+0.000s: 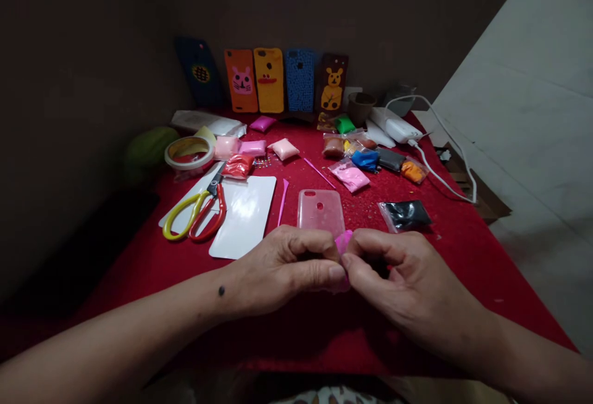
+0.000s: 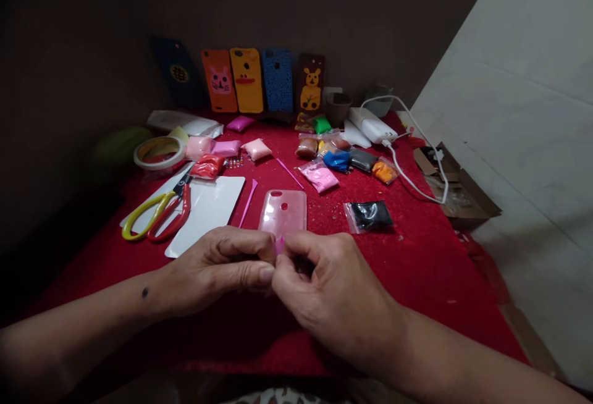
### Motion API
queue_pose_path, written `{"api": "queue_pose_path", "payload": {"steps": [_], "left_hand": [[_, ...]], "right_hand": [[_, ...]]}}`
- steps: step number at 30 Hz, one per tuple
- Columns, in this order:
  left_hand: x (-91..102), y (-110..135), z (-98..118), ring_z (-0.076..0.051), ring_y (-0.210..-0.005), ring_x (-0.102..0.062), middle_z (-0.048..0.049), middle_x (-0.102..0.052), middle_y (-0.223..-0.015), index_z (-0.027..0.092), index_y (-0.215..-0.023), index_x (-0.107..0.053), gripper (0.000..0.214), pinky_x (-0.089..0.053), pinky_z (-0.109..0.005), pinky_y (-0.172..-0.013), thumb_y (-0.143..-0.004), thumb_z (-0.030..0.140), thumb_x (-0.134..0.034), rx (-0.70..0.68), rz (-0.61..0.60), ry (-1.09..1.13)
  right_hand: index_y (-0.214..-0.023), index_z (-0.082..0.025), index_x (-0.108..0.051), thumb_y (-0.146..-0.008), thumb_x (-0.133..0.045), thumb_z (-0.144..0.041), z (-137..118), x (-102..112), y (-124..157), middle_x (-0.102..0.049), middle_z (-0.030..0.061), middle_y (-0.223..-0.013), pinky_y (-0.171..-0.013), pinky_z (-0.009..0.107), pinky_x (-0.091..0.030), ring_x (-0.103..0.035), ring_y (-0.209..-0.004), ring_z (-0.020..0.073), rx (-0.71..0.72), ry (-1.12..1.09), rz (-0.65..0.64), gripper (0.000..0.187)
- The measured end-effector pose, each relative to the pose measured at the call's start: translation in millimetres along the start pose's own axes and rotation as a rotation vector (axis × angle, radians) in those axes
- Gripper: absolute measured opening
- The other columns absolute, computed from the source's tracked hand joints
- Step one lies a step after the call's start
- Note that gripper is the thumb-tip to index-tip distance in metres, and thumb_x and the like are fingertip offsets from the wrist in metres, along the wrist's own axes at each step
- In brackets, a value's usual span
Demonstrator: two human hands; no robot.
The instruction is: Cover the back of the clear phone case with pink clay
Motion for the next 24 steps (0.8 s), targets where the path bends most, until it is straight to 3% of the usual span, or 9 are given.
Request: {"api": "queue_pose_path", "payload": {"steps": [4, 11, 16, 19, 21, 24], "left_hand": [[-0.1, -1, -6, -0.007, -0.062, -0.045, 0.004, -0.053, -0.066, 0.014, -0.07, -0.058, 0.024, -0.037, -0.018, -0.058, -0.09, 0.027, -0.064, 0.035, 0.006, 0.043], [-1.5, -2, -1, -0.008, -0.062, -0.044, 0.0041, -0.051, -0.065, 0.015, -0.067, -0.055, 0.028, -0.038, -0.018, -0.057, -0.088, 0.028, -0.067, -0.02, 0.016, -0.079], [-0.8, -1, -8, -0.009, -0.065, -0.048, 0.0025, -0.055, -0.069, 0.015, -0.071, -0.056, 0.03, -0.04, -0.02, -0.06, -0.088, 0.037, -0.067, 0.049, 0.015, -0.015], [-1.3, -1, -8, -0.009, -0.064, -0.047, 0.0026, -0.054, -0.069, 0.015, -0.073, -0.058, 0.029, -0.04, -0.02, -0.06, -0.09, 0.038, -0.063, 0.044, 0.013, 0.03], [0.4, -1, -7, -0.008, -0.061, -0.045, 0.0027, -0.052, -0.067, 0.015, -0.073, -0.056, 0.028, -0.038, -0.02, -0.057, -0.092, 0.035, -0.058, 0.027, 0.043, -0.036], [3.6, -1, -1, -0.007, -0.055, -0.038, 0.0048, -0.045, -0.061, 0.017, -0.067, -0.047, 0.025, -0.031, -0.02, -0.051, -0.09, 0.026, -0.053, -0.048, 0.115, -0.304]], "right_hand": [[-0.059, -0.02, -0.047, -0.085, -0.05, -0.027, 4, 2, -1, -0.04, -0.0045, -0.054, -0.046, 0.025, -0.029, -0.036, -0.05, 0.0089, -0.007, 0.002, 0.041, 0.028], [-0.072, -0.018, -0.059, -0.092, -0.053, -0.035, 4, -4, -3, -0.059, -0.0004, -0.063, -0.052, 0.026, -0.038, -0.052, -0.057, 0.0121, -0.02, -0.006, -0.083, 0.027], [-0.075, -0.018, -0.058, -0.097, -0.047, -0.031, 1, -6, -3, -0.059, -0.0004, -0.07, -0.056, 0.025, -0.039, -0.051, -0.063, 0.0119, 0.01, -0.12, -0.108, 0.028], [-0.07, -0.019, -0.054, -0.095, -0.05, -0.031, 5, -4, -4, -0.051, -0.003, -0.065, -0.052, 0.023, -0.037, -0.044, -0.058, 0.0098, -0.007, -0.197, -0.083, 0.028], [-0.064, -0.019, -0.05, -0.092, -0.052, -0.03, 9, -1, -4, -0.045, -0.0048, -0.059, -0.047, 0.022, -0.033, -0.039, -0.053, 0.0085, -0.028, -0.215, -0.035, 0.03], [-0.063, -0.019, -0.051, -0.087, -0.052, -0.025, 12, -2, -3, -0.046, -0.0042, -0.057, -0.047, 0.022, -0.033, -0.041, -0.051, 0.0086, -0.024, -0.126, 0.027, 0.024]]}}
Point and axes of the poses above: each hand's wrist, its own y-axis away from the middle knuckle, its own x-axis out of the back of the hand, z = x × y, the point moved 8 cm from there along -y, towards the middle knuckle
